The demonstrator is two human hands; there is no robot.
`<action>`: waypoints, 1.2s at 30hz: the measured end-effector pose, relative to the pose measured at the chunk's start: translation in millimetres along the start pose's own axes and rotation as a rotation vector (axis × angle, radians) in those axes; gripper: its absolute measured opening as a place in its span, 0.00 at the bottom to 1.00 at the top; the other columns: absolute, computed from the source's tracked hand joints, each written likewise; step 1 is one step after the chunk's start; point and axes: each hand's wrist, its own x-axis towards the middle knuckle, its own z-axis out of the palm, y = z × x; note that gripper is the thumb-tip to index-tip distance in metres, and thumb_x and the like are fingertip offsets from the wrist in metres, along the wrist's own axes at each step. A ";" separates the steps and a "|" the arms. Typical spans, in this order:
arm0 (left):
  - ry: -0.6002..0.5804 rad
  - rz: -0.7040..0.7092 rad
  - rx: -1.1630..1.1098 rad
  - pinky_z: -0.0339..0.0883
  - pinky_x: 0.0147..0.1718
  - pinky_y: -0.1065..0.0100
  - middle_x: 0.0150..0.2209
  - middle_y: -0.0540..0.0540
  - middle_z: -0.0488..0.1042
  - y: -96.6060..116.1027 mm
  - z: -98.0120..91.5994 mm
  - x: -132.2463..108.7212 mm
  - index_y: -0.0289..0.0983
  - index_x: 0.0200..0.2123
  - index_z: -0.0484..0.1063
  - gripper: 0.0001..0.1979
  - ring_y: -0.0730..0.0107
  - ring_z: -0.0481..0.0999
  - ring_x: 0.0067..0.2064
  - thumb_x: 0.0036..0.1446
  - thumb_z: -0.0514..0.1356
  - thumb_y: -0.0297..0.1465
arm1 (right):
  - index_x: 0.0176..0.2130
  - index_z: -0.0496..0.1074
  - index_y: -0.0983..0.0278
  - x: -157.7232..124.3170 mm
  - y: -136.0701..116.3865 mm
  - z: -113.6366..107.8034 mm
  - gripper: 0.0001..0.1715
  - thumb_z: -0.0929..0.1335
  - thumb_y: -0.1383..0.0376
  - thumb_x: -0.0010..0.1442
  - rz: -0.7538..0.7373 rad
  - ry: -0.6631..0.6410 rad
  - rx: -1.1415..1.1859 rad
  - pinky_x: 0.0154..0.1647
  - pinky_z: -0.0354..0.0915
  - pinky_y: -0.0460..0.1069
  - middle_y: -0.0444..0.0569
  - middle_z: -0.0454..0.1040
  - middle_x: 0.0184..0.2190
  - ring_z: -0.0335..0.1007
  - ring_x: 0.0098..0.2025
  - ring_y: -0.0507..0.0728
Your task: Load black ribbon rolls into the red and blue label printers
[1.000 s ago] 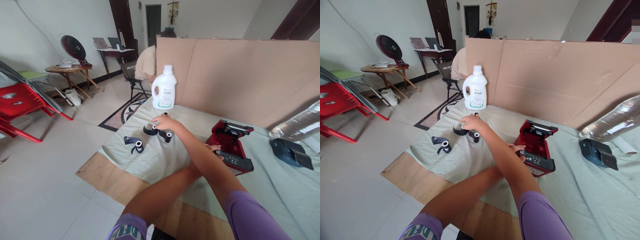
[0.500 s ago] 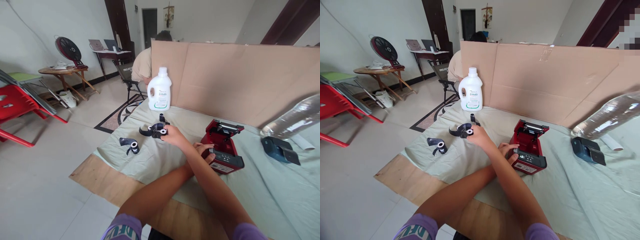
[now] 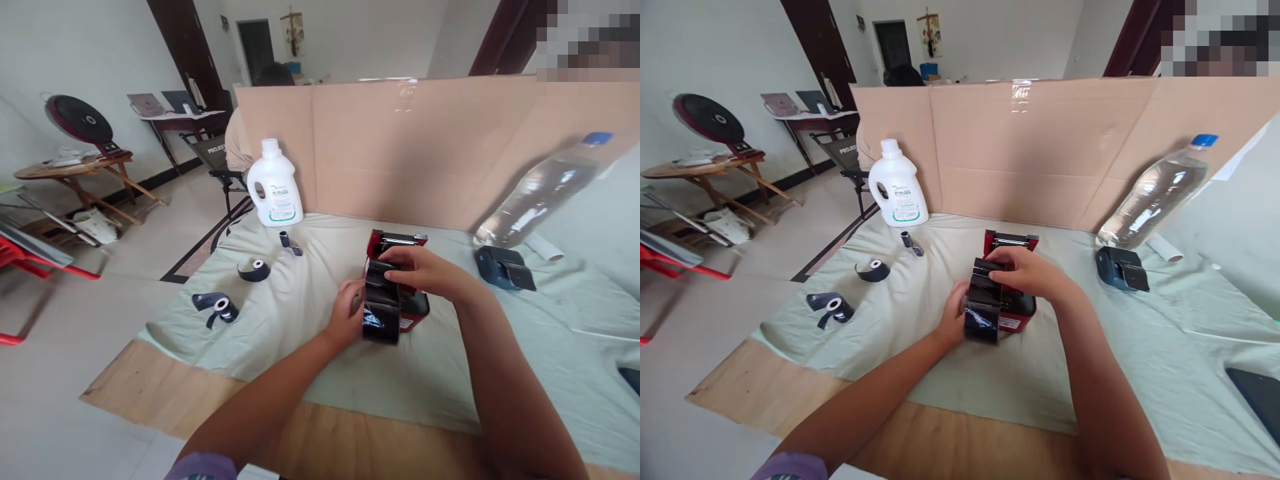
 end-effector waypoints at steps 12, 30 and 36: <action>-0.005 0.320 0.312 0.62 0.56 0.49 0.58 0.38 0.67 9.3 -0.3 -6.6 0.40 0.52 0.69 0.18 0.54 0.66 0.57 0.58 0.58 0.32 | 0.42 0.75 0.65 10.3 26.2 15.4 0.15 0.62 0.73 0.59 0.206 0.079 -0.853 0.48 0.62 0.56 0.58 0.77 0.47 0.68 0.53 0.68; -0.001 0.411 0.334 0.63 0.55 0.52 0.54 0.41 0.70 4.0 4.9 -6.9 0.44 0.46 0.77 0.13 0.58 0.67 0.56 0.60 0.59 0.28 | 0.32 0.77 0.61 -16.4 26.2 -32.8 0.22 0.63 0.51 0.64 0.333 0.294 -0.463 0.40 0.65 0.55 0.54 0.79 0.33 0.75 0.37 0.63; 0.022 0.382 0.268 0.66 0.52 0.53 0.49 0.43 0.72 5.5 6.3 -6.7 0.45 0.42 0.78 0.12 0.60 0.68 0.53 0.62 0.56 0.27 | 0.60 0.67 0.62 3.9 61.2 -39.0 0.33 0.65 0.49 0.62 0.140 0.747 -0.062 0.55 0.65 0.59 0.56 0.76 0.51 0.71 0.53 0.63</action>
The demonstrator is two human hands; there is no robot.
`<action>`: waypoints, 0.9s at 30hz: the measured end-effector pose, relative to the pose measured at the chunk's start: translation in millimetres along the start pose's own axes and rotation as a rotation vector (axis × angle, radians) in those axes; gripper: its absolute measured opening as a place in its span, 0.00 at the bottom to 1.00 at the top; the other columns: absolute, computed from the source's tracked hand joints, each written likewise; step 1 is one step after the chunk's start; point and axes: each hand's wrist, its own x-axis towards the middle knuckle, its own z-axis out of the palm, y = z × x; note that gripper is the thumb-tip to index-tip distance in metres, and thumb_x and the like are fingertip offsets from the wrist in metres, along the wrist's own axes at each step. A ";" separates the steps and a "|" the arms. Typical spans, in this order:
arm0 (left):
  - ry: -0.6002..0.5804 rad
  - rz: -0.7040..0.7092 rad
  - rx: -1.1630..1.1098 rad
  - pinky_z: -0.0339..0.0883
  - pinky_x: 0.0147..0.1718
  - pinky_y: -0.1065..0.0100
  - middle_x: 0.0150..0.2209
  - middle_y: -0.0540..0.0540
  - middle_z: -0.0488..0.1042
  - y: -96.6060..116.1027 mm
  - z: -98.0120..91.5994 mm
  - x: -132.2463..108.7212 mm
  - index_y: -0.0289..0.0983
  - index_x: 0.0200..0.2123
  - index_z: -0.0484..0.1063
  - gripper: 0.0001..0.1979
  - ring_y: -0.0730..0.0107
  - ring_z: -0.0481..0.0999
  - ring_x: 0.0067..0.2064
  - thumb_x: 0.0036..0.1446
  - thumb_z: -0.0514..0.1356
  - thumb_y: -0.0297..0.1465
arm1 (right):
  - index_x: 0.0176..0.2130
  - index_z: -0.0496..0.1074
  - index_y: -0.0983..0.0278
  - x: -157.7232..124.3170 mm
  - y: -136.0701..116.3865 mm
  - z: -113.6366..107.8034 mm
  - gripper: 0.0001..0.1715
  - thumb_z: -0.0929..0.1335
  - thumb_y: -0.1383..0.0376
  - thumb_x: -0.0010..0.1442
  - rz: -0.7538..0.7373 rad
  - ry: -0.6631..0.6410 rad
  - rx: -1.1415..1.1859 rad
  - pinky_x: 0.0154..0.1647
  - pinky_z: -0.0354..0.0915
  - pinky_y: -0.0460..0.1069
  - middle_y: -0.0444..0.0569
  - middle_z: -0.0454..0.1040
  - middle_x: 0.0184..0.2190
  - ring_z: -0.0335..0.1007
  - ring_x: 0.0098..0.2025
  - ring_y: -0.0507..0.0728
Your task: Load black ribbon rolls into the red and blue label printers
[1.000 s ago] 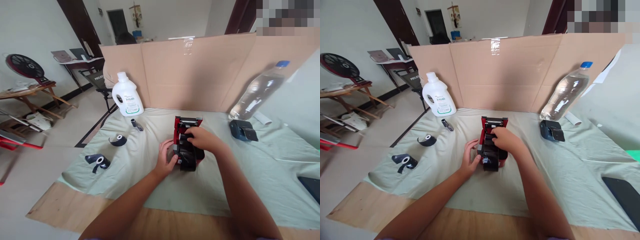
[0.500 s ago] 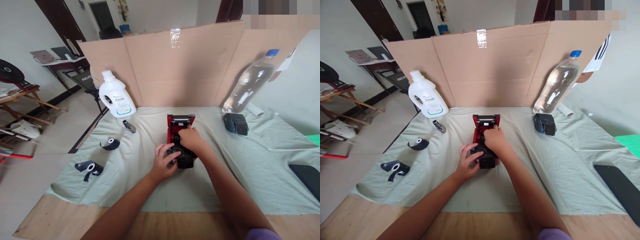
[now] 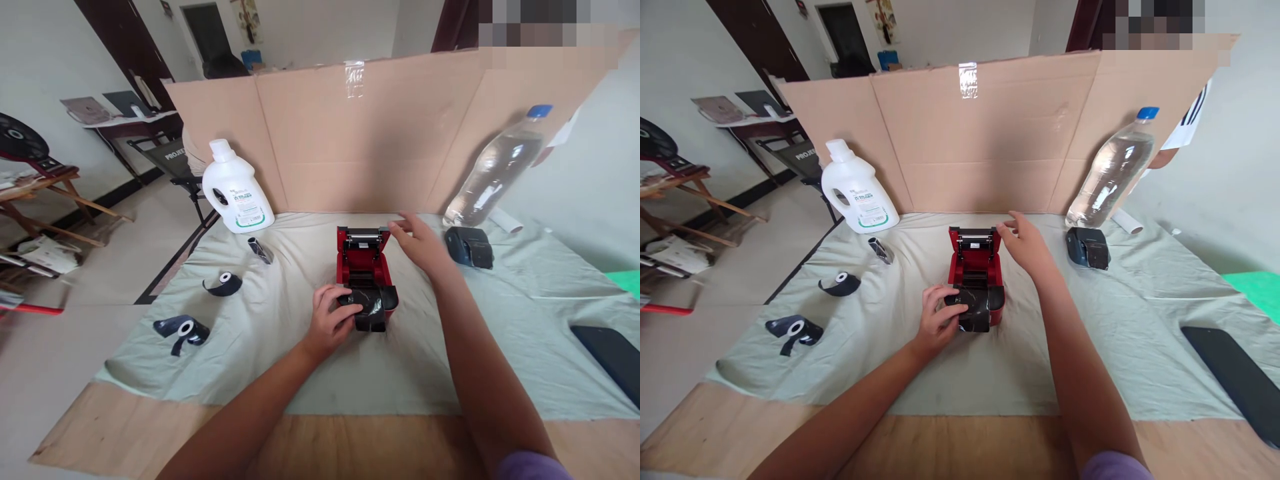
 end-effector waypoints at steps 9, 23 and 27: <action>0.038 0.047 -0.030 0.66 0.50 0.57 0.48 0.44 0.72 5.9 -4.0 0.0 0.44 0.43 0.78 0.12 0.62 0.68 0.51 0.64 0.55 0.26 | 0.62 0.61 0.62 -19.0 22.1 39.1 0.34 0.62 0.56 0.59 -0.029 -0.015 0.399 0.57 0.65 0.57 0.52 0.77 0.48 0.72 0.52 0.60; -0.033 -0.091 0.025 0.62 0.58 0.49 0.57 0.39 0.72 -4.0 -0.9 4.7 0.40 0.53 0.68 0.18 0.54 0.65 0.61 0.63 0.58 0.39 | 0.71 0.45 0.57 -70.3 78.6 69.0 0.42 0.59 0.54 0.62 -0.060 -0.211 0.550 0.70 0.54 0.60 0.47 0.53 0.71 0.50 0.72 0.61; -0.043 -0.154 -0.031 0.62 0.58 0.48 0.57 0.37 0.72 -7.4 0.0 5.8 0.39 0.58 0.63 0.26 0.53 0.67 0.60 0.59 0.61 0.41 | 0.69 0.52 0.54 -72.6 86.5 75.1 0.39 0.60 0.48 0.64 -0.093 -0.176 0.719 0.72 0.49 0.60 0.43 0.54 0.71 0.48 0.72 0.62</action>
